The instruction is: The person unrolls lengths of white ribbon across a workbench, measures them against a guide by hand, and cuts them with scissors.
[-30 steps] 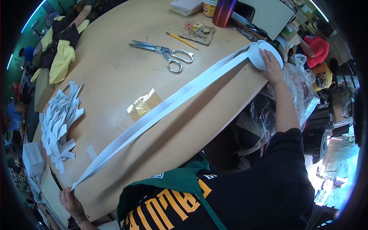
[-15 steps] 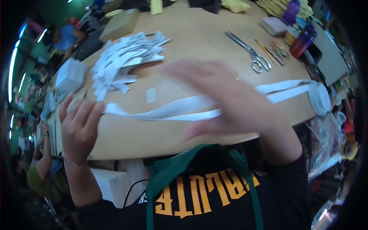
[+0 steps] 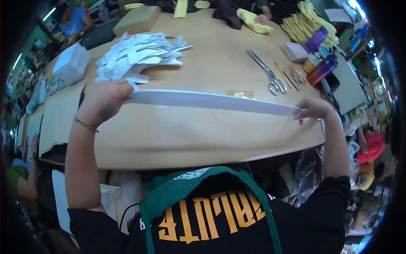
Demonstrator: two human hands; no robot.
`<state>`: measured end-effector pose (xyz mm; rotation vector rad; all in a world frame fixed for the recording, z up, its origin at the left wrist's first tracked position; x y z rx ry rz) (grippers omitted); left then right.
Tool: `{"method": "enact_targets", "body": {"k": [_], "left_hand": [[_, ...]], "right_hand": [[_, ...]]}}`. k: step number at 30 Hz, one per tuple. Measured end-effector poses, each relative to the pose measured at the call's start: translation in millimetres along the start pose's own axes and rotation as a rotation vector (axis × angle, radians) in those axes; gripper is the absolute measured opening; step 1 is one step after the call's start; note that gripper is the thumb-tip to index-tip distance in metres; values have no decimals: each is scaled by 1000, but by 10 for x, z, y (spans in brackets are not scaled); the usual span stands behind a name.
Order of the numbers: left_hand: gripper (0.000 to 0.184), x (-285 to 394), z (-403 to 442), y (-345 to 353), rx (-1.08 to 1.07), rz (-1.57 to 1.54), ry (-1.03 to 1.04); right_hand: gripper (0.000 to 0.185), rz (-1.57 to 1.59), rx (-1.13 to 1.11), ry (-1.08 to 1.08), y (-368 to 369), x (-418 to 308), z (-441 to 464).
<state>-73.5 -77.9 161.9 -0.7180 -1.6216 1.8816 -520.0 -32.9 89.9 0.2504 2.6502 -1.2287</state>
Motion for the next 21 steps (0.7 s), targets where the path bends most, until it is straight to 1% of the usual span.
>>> {"method": "enact_targets", "body": {"k": [1, 2, 3, 4, 5, 6, 8, 9, 10, 11, 12, 13, 15, 18, 21], "left_hand": [[2, -20, 90, 231, -2, -55, 15], [2, 3, 195, 428, -6, -106, 31], [4, 65, 309, 626, -68, -181, -21], [6, 228, 442, 749, -80, -261, 30], [8, 369, 594, 921, -157, -282, 47], [9, 522, 689, 1036, -188, -221, 37], [5, 794, 854, 1159, -196, -150, 91], [6, 891, 882, 1152, -191, -106, 100], [7, 974, 902, 1136, -187, -62, 108], [8, 1032, 931, 1096, -180, -11, 116], [10, 1097, 914, 1000, -172, 21, 120], [10, 1157, 887, 911, -156, 33, 135], [9, 1220, 798, 755, -126, 61, 156], [6, 1231, 651, 462, 7, -18, 156], [14, 979, 571, 306, 180, -478, 34]], "right_hand": [[20, 19, 41, 153, -77, 618, -113], [20, -125, 73, 263, -174, 995, -241], [21, -269, 102, 371, -281, 1316, -362], [26, -303, 150, 528, -367, 1722, -428], [33, -340, 195, 683, -394, 1933, -513], [38, -452, 354, 716, -464, 1985, -568], [48, -686, 674, 748, -597, 1477, -535], [68, -591, 632, 610, -564, 1018, -302], [68, -510, 653, 397, -540, 312, -96], [67, -314, 738, -42, -415, -333, 131], [64, -152, 899, -564, -182, -1082, 113], [61, -27, 843, -709, 43, -1638, 164], [51, 154, 782, -766, 365, -2233, 284], [37, 467, 470, -629, 593, -2323, 605], [23, 788, 373, -587, 618, -2131, 640]]}}
Point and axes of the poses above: each hand's wrist, its own z-axis towards the middle knuckle, its own y-axis out of the palm, x = y × z, the point moved 10 cm from there along z, towards the middle knuckle, and after that the axes turned 1 degree about -z, right-handed, at the moved point
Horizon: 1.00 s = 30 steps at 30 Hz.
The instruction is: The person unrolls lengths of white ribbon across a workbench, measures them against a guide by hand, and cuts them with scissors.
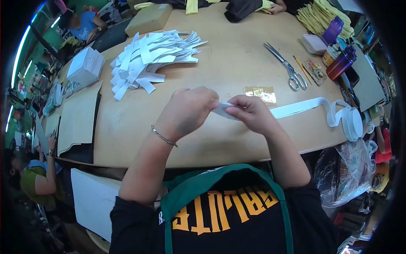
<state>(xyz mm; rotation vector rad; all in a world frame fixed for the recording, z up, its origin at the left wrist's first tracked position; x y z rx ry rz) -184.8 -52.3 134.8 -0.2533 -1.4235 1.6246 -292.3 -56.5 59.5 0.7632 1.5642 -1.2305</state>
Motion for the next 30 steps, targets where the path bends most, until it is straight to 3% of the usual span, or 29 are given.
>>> {"method": "enact_targets", "body": {"k": [3, 7, 13, 30], "left_hand": [[25, -478, -232, 206, 301, -1181, -349], [22, -470, -338, 524, 408, -1421, -498], [17, -484, -382, 394, 543, -1289, -530], [18, -370, -369, 343, 523, -1085, -536]], "right_hand": [[18, 273, -28, 0, -61, -24, -55], [18, 356, -35, 75, -43, 30, -93], [18, 332, 1, 27, -21, 25, -91], [18, 276, 13, 21, -64, 40, -218]]}}
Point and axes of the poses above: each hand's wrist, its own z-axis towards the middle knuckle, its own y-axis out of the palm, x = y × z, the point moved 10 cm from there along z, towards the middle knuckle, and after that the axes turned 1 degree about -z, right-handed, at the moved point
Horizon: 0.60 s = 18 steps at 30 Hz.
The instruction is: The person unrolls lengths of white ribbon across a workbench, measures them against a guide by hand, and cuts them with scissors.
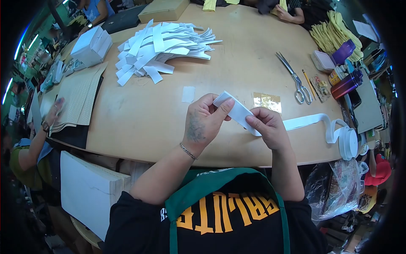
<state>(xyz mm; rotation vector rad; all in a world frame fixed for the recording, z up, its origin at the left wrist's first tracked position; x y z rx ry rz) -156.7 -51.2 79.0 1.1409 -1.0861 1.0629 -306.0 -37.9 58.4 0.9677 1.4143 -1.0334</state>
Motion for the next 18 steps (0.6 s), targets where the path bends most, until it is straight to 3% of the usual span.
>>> {"method": "enact_targets", "body": {"k": [16, 18], "left_hand": [[20, -37, -34, 50, -7, 61, -29], [19, -33, -41, 62, -9, 20, 9]], "right_hand": [[20, -149, 25, -3, -80, 41, -31], [21, -247, 56, -154, -60, -103, -16]]}}
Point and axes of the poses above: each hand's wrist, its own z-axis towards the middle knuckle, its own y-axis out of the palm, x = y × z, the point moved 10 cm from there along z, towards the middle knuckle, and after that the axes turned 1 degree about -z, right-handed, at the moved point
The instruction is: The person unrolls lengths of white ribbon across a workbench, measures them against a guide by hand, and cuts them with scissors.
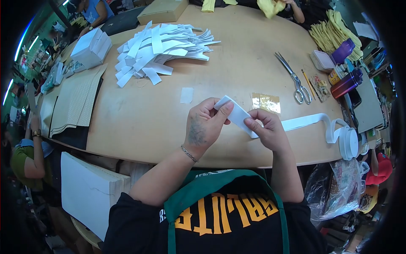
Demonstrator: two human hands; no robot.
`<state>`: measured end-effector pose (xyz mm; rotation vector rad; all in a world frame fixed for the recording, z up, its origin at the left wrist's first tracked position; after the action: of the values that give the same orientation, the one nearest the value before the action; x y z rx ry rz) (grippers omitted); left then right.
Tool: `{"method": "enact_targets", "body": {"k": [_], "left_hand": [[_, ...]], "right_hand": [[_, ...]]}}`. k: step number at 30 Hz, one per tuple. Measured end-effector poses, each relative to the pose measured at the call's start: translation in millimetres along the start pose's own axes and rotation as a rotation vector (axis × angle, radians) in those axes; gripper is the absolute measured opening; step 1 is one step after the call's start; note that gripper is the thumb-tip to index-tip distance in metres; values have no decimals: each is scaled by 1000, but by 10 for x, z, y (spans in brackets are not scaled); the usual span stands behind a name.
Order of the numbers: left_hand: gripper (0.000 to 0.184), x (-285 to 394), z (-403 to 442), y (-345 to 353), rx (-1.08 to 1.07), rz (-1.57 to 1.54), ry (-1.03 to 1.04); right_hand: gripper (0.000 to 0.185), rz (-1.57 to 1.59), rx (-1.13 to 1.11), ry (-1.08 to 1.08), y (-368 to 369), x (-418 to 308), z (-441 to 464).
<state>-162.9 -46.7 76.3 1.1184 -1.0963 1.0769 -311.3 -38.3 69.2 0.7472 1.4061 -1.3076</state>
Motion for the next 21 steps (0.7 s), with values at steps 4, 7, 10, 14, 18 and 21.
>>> {"method": "enact_targets", "body": {"k": [4, 7, 10, 14, 18, 21], "left_hand": [[16, -16, -50, 89, -6, -11, 40], [16, -134, -36, 28, 56, -183, 7], [17, -419, -19, -140, 165, -218, -120], [20, -739, 42, -397, 202, -156, -270], [24, -663, 217, -967, 234, 388, -49], [25, -534, 236, -1108, 250, 560, 45]], "right_hand": [[22, 195, 25, -64, 136, -283, 84], [22, 194, 14, 70, 209, -108, 165], [21, 181, 40, 178, 280, 98, 295], [19, -34, -78, 286, 454, 389, 651], [17, -114, -257, 329, 659, 697, 1103], [15, -97, -324, 362, 762, 656, 1245]]}}
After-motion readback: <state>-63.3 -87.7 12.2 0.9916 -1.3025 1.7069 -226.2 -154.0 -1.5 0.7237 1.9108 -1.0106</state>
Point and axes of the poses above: each hand's wrist, its own z-axis towards the middle knuckle, its own y-axis out of the palm, x = y × z, the point moved 10 cm from there along z, towards the middle knuckle, and after that the axes turned 1 degree about -z, right-handed, at the moved point
